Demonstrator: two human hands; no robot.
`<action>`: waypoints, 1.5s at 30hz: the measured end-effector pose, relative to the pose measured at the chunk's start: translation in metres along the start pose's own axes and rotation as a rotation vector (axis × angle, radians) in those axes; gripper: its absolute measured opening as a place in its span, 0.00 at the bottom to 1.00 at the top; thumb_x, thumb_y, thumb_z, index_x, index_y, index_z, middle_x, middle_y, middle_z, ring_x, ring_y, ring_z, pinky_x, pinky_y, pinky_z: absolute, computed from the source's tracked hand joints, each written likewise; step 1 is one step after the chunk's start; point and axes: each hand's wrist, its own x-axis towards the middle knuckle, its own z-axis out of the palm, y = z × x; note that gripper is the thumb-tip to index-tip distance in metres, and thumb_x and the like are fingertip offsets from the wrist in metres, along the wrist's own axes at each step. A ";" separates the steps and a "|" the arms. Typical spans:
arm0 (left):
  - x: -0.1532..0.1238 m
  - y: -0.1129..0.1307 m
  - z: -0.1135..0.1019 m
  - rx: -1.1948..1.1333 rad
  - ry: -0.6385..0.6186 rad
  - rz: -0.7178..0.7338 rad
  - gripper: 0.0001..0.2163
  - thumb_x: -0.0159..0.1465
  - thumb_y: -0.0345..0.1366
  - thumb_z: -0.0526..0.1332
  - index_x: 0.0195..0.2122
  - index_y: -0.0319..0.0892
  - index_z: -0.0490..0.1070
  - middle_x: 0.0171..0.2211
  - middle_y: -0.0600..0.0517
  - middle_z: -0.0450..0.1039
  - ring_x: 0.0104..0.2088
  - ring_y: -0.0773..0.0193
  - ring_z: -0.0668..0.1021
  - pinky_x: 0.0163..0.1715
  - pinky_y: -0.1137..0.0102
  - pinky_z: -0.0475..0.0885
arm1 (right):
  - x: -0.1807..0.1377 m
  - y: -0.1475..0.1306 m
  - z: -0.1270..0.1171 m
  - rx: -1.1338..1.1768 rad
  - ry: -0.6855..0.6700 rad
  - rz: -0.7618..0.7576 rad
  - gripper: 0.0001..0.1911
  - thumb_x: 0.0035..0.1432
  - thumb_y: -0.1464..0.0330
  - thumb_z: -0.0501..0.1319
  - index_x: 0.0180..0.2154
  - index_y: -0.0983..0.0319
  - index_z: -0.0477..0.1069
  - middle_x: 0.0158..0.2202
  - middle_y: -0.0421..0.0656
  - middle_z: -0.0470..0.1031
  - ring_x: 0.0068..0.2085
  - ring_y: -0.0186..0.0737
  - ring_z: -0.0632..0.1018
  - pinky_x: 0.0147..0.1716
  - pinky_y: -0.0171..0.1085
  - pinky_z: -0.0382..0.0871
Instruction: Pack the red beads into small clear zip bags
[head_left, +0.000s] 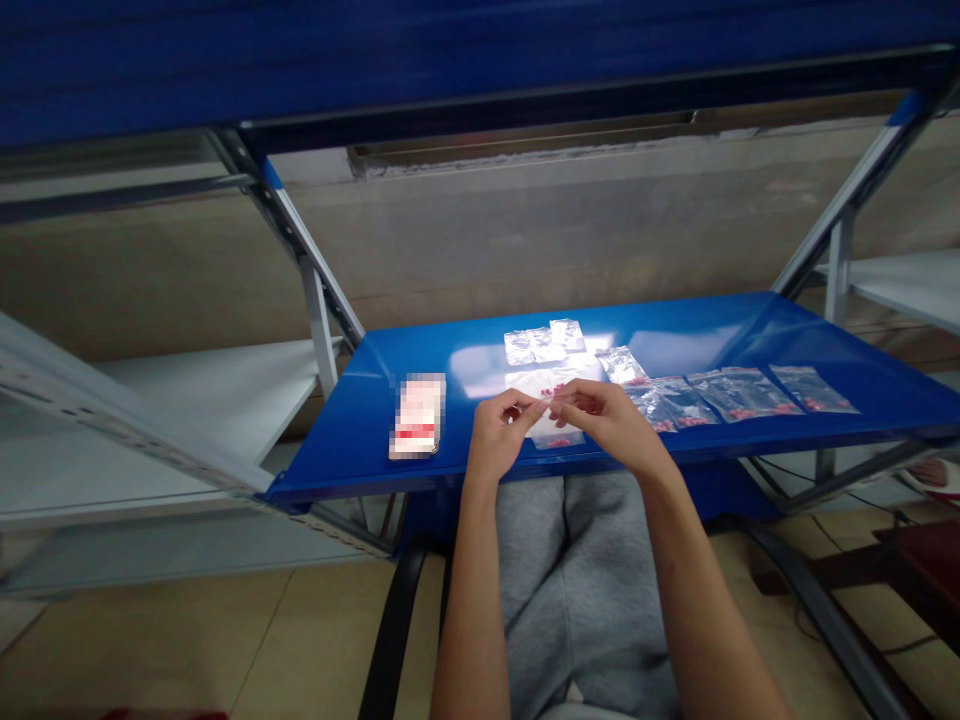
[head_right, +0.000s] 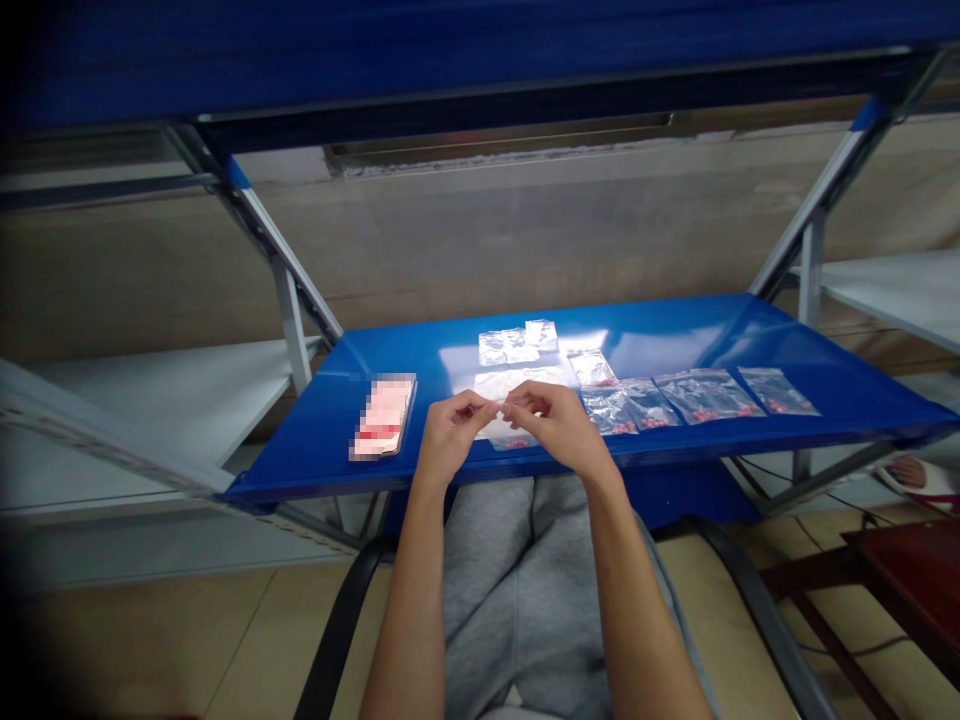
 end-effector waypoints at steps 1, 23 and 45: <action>0.000 0.000 0.000 -0.001 0.000 0.005 0.11 0.63 0.43 0.69 0.28 0.41 0.80 0.26 0.53 0.79 0.27 0.66 0.74 0.30 0.70 0.66 | 0.000 0.000 0.000 -0.006 0.007 -0.006 0.14 0.57 0.56 0.68 0.36 0.60 0.76 0.32 0.44 0.82 0.34 0.43 0.82 0.37 0.39 0.74; 0.004 0.007 0.000 0.047 -0.059 -0.015 0.11 0.60 0.44 0.70 0.27 0.42 0.82 0.27 0.51 0.82 0.29 0.63 0.76 0.31 0.69 0.66 | -0.003 0.001 -0.009 -0.033 0.032 -0.032 0.14 0.59 0.56 0.68 0.35 0.61 0.77 0.31 0.43 0.81 0.34 0.41 0.81 0.36 0.38 0.73; 0.006 0.006 0.009 -0.021 0.041 0.017 0.09 0.59 0.43 0.71 0.29 0.42 0.81 0.28 0.52 0.81 0.28 0.64 0.76 0.30 0.69 0.67 | -0.008 -0.008 -0.019 -0.116 -0.052 -0.043 0.16 0.63 0.55 0.64 0.32 0.60 0.81 0.33 0.44 0.83 0.36 0.43 0.82 0.38 0.38 0.73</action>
